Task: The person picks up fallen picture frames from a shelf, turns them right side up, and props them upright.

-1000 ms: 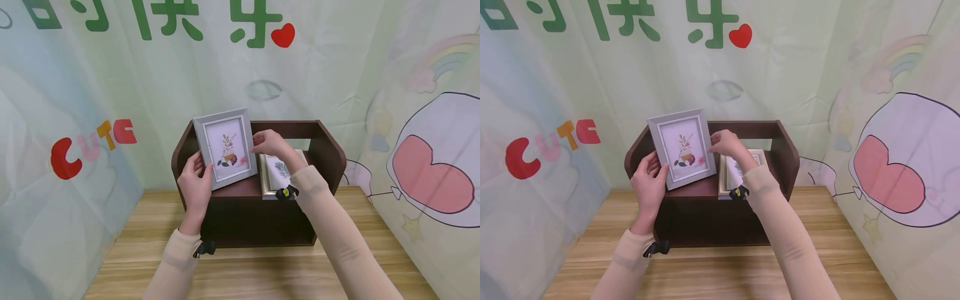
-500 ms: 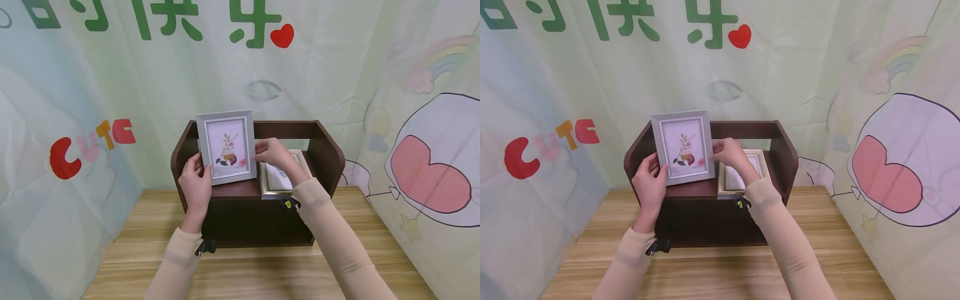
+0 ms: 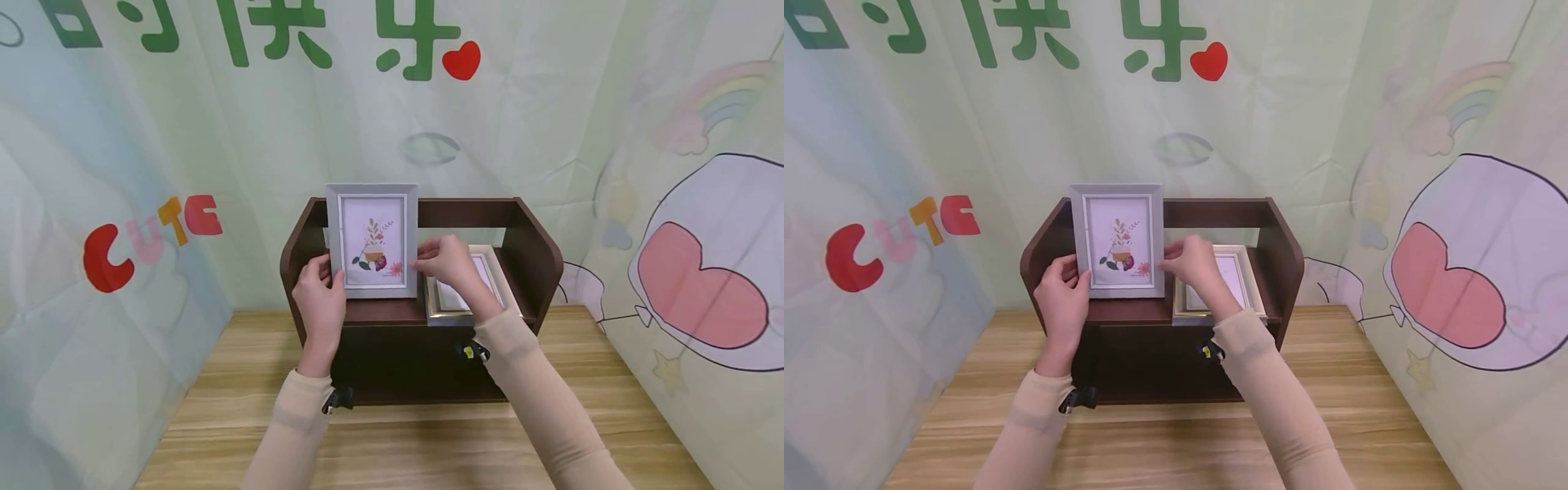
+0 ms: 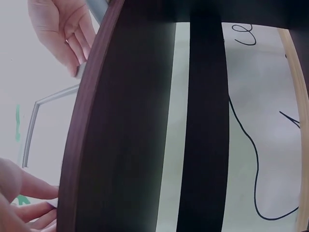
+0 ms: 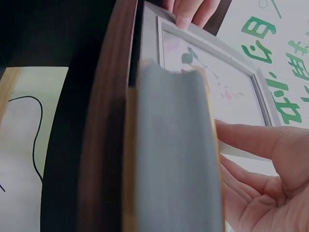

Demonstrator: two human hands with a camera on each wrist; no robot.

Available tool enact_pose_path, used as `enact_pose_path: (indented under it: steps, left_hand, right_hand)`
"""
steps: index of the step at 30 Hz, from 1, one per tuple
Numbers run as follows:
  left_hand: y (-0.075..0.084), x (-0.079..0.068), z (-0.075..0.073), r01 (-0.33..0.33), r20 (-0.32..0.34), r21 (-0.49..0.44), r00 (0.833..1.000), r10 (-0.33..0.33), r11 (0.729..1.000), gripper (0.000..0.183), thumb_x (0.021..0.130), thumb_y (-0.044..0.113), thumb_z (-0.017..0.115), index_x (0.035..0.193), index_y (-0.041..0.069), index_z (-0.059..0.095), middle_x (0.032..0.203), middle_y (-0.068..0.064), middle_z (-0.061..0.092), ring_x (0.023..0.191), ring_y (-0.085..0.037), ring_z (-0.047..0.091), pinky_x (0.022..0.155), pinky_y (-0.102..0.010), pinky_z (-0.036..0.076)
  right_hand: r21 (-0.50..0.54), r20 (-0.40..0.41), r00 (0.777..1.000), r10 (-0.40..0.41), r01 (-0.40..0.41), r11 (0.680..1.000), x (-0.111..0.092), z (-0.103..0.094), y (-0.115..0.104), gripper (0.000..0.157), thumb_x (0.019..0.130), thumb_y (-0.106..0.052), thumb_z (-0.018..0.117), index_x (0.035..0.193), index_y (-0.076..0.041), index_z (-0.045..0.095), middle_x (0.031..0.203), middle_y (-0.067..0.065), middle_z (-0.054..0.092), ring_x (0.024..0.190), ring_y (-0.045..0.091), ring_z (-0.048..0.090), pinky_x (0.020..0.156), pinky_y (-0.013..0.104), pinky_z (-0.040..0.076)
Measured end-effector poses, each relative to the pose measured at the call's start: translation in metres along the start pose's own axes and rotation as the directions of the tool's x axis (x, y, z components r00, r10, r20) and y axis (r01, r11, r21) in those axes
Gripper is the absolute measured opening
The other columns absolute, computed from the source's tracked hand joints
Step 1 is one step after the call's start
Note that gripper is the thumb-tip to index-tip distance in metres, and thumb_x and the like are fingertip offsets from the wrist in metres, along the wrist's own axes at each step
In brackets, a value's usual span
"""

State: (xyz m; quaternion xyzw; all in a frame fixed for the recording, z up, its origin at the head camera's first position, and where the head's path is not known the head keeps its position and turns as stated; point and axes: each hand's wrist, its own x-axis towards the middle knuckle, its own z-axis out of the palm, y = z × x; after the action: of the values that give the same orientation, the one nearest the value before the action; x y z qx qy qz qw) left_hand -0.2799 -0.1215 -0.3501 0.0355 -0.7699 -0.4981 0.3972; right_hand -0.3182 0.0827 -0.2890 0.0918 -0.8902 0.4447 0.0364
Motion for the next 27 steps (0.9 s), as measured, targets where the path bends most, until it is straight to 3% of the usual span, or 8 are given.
enact_pose_path:
  steps: [7,15,27]
  left_hand:
    - [-0.007,-0.005,0.004,-0.014,-0.021,0.026,1.000,0.015,1.000,0.025,0.085,0.005,0.067,0.109,-0.002,0.064,0.101,-0.020,0.062,0.096,-0.029,0.064,0.084,-0.037,0.056]
    - [-0.012,-0.013,0.003,-0.030,-0.042,0.058,0.999,0.032,0.998,0.026,0.086,0.002,0.066,0.111,-0.003,0.063,0.102,-0.021,0.061,0.097,-0.031,0.064,0.084,-0.039,0.055]
    - [-0.006,-0.025,-0.007,-0.010,-0.027,0.081,1.000,0.012,0.997,0.043,0.086,0.005,0.067,0.126,-0.006,0.056,0.119,-0.025,0.058,0.107,-0.037,0.059,0.091,-0.046,0.051]
  right_hand:
    - [0.035,-0.099,0.995,0.004,0.000,0.999,-0.009,0.013,0.005,0.031,0.079,-0.017,0.076,0.105,-0.002,0.070,0.099,0.013,0.073,0.091,0.021,0.070,0.075,0.031,0.058]
    - [0.029,-0.216,0.973,-0.086,0.094,0.995,-0.017,0.027,0.009,0.029,0.078,-0.015,0.077,0.102,0.000,0.072,0.095,0.013,0.073,0.089,0.021,0.071,0.074,0.032,0.057]
    - [0.016,-0.238,0.962,-0.133,0.141,0.990,-0.015,0.038,0.003,0.031,0.079,-0.015,0.077,0.106,-0.001,0.071,0.096,0.013,0.073,0.090,0.022,0.071,0.074,0.032,0.058]
